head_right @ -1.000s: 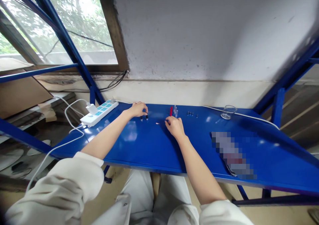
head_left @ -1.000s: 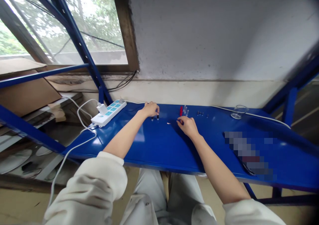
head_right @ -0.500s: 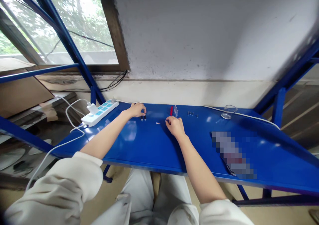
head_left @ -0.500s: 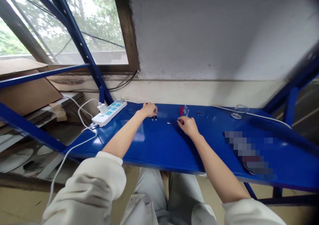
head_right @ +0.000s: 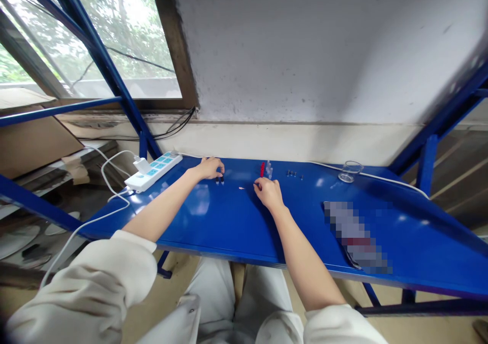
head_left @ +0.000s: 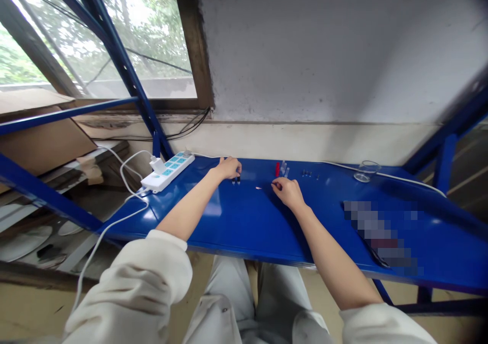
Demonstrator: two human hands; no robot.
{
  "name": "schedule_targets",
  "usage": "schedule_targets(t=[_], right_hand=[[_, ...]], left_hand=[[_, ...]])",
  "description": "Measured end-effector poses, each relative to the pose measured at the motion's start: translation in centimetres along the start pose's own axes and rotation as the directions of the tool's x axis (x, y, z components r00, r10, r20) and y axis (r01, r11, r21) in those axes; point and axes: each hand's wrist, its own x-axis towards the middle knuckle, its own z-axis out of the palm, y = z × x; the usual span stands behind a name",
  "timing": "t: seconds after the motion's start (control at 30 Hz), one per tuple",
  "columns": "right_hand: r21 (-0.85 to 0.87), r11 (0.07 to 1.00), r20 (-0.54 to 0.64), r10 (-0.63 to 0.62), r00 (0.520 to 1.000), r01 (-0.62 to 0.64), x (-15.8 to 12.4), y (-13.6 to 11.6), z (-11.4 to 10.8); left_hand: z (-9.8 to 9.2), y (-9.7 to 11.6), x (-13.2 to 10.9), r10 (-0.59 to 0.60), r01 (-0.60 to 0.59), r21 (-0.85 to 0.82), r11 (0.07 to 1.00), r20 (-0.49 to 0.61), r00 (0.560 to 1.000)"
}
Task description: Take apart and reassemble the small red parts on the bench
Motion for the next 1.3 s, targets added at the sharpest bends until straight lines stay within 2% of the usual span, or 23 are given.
schedule_targets(t=[0.17, 0.27, 0.3, 0.33, 0.4, 0.47, 0.5, 0.53, 0.57, 0.63, 0.7, 0.8, 0.9, 1.07, 1.3], right_hand=[[-0.012, 1.0, 0.009, 0.003, 1.0, -0.003, 0.0, 0.1, 0.0], [-0.017, 1.0, 0.017, 0.011, 1.0, -0.011, 0.0, 0.0, -0.1], [-0.019, 1.0, 0.02, 0.016, 1.0, -0.016, 0.0, 0.0, -0.1], [-0.022, 0.999, 0.025, 0.024, 0.999, -0.023, 0.0, 0.0, -0.1], [-0.033, 0.998, 0.034, 0.047, 0.998, -0.046, 0.0, 0.0, -0.2], [-0.058, 0.995, 0.035, 0.087, 0.996, -0.085, 0.1, -0.1, -0.3], [-0.077, 0.991, 0.033, 0.114, 0.993, -0.111, 0.1, -0.1, -0.4], [-0.1, 0.985, 0.03, 0.146, 0.989, -0.142, 0.1, 0.0, -0.4], [-0.125, 0.977, 0.026, 0.178, 0.984, -0.173, 0.0, 0.0, -0.6], [-0.176, 0.958, 0.016, 0.232, 0.972, -0.226, 0.0, 0.1, -0.7], [-0.218, 0.941, 0.001, 0.265, 0.964, -0.259, -0.1, 0.2, -0.8], [-0.254, 0.925, -0.017, 0.287, 0.958, -0.282, -0.3, 0.5, -0.8], [-0.26, 0.92, -0.008, 0.3, 0.954, -0.292, -0.3, 0.7, -0.5], [-0.231, 0.92, 0.043, 0.334, 0.942, -0.316, -0.3, 0.8, -0.1], [-0.227, 0.922, 0.092, 0.341, 0.936, -0.314, -0.3, 0.8, 1.0]], left_hand=[[-0.3, 0.2, -0.2, -0.017, 0.017, -0.001, 1.0, 0.042, 0.999], [-1.1, 0.2, -0.5, -0.046, 0.047, -0.017, 0.999, 0.075, 0.996], [-1.5, 0.2, -0.6, -0.047, 0.049, -0.032, 0.998, 0.056, 0.997], [-1.9, 0.4, -0.8, -0.034, 0.035, -0.057, 0.998, 0.003, 0.999], [-2.6, 1.2, -1.1, 0.022, -0.048, -0.124, 0.991, -0.206, 0.978], [-2.9, 2.9, -1.3, 0.074, -0.174, -0.181, 0.968, -0.458, 0.886], [-2.7, 3.9, -1.4, 0.07, -0.211, -0.202, 0.956, -0.543, 0.837], [-2.2, 5.1, -1.4, 0.074, -0.244, -0.213, 0.946, -0.589, 0.805], [-1.6, 6.3, -1.2, 0.093, -0.274, -0.216, 0.937, -0.603, 0.792], [0.3, 8.5, -0.7, 0.151, -0.321, -0.212, 0.923, -0.566, 0.81], [2.5, 10.3, 0.1, 0.159, -0.307, -0.227, 0.924, -0.503, 0.85], [5.4, 11.7, 1.5, 0.09, -0.22, -0.269, 0.938, -0.424, 0.901], [7.0, 12.3, 2.9, 0.008, -0.117, -0.275, 0.954, -0.368, 0.93], [7.8, 12.4, 4.3, -0.015, -0.049, -0.226, 0.973, -0.27, 0.963], [6.7, 12.3, 4.1, -0.062, -0.034, -0.236, 0.971, -0.388, 0.919]])
